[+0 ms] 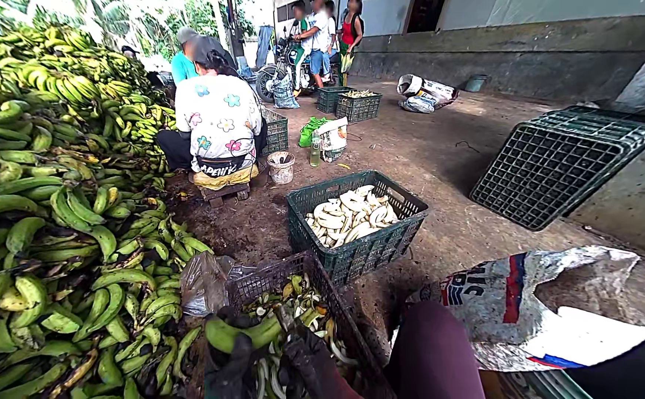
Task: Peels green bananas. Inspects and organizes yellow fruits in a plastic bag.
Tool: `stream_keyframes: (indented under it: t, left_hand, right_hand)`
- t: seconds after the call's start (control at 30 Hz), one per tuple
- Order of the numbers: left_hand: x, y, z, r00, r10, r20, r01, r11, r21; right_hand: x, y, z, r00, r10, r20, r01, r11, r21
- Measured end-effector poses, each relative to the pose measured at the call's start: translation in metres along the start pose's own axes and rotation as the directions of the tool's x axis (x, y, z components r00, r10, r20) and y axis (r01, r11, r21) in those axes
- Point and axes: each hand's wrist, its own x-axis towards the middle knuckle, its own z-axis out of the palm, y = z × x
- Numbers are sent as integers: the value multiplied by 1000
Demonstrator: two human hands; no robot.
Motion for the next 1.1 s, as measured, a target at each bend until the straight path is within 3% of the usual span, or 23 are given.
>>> stream_keyframes:
  t: [0.1,0.17,0.2,0.27,0.3,0.4,0.5,0.53,0.6,0.67,0.8,0.87,0.93,1.03,1.1]
  left_hand:
    - [11,5,-9,967,-162,-198,90,939,-333]
    - [19,11,-17,958,-99,-268,11,951,-310]
    - [22,13,-21,962,-48,-268,-21,969,-247]
    - [27,15,-29,979,32,-203,-70,980,-184]
    - [29,17,-29,980,48,-191,-79,984,-160]
    - [34,28,-20,965,17,-260,-5,999,45]
    - [41,35,-17,967,-58,-250,132,947,292]
    - [44,35,-12,964,-90,-248,161,946,283]
    - [44,33,-3,971,-138,-198,194,934,299]
    - [36,30,10,974,-152,-167,205,905,373]
    - [13,20,35,928,-186,-323,344,761,550]
    - [5,9,34,904,-221,-365,403,726,558]
    - [2,3,29,904,-248,-349,400,778,485]
    - [19,2,13,928,-263,-264,324,920,222]
    - [28,9,10,954,-238,-181,270,945,184]
  right_hand:
    - [-2,0,-1,1000,-15,2,15,955,-297]
    - [-4,3,-10,996,85,-18,-85,906,-414]
    - [-4,6,-18,981,190,-37,-180,830,-528]
    - [-3,9,-32,907,394,-150,-370,573,-732]
    - [-4,11,-34,892,400,-211,-403,493,-771]
    - [-5,7,-36,960,244,-134,-257,590,-765]
    - [-8,-11,-30,993,12,113,79,638,-766]
    - [-9,-13,-28,965,-133,225,259,602,-755]
    - [-7,-8,-22,832,-390,395,545,439,-714]
    - [0,-5,-14,794,-453,405,580,368,-727]
    - [31,-9,-9,818,-557,141,337,266,-903]
    - [52,-17,-17,851,-525,-22,164,304,-939]
    - [61,-31,-30,914,-389,-119,83,465,-881]
    - [32,-42,-34,974,-193,122,217,623,-751]
    - [7,-29,-25,931,-164,326,339,719,-607]
